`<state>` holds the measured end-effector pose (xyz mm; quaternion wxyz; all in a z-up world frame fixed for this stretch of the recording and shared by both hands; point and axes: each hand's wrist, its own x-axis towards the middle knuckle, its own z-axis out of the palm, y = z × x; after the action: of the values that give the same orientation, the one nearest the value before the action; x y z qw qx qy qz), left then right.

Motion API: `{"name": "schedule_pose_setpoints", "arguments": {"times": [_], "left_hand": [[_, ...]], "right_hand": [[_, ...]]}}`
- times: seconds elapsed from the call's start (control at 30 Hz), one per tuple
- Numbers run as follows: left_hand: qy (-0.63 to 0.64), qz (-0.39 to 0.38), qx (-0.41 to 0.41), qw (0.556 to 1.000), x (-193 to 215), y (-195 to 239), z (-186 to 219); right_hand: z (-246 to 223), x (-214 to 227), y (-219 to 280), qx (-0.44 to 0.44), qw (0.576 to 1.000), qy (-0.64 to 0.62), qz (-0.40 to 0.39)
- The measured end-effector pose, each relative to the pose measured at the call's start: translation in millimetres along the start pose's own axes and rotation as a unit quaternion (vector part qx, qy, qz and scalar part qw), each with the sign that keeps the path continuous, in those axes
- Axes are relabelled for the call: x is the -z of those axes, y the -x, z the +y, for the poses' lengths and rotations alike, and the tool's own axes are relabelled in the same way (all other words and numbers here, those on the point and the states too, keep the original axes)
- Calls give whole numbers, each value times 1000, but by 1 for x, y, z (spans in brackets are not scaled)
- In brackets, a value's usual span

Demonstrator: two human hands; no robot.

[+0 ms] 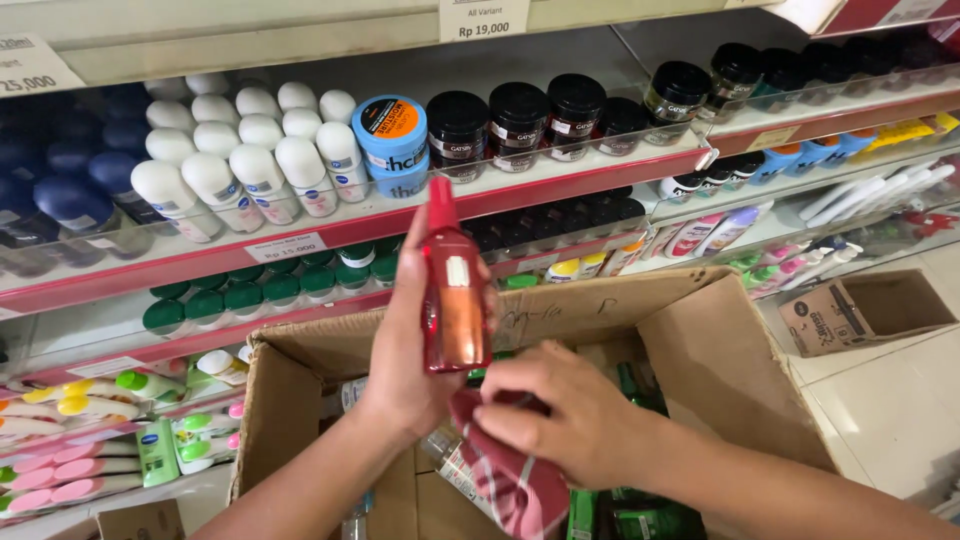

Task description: Wiping down small spray bottles with a cloth and placing them on a grocery store shelf.

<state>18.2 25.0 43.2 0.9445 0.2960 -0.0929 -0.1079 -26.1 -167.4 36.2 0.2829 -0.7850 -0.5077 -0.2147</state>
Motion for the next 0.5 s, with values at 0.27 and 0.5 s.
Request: {"name": "schedule_pose_setpoints", "arguments": {"times": [0.27,0.5], "left_hand": [[-17,-88,172,981,-1,22,-33],[-61,-14,179,982,-10,23,-39]], "right_hand": [[19,22,-18,-118,990,-15,75],[1,10,-20,-177,975,-1,132]]}}
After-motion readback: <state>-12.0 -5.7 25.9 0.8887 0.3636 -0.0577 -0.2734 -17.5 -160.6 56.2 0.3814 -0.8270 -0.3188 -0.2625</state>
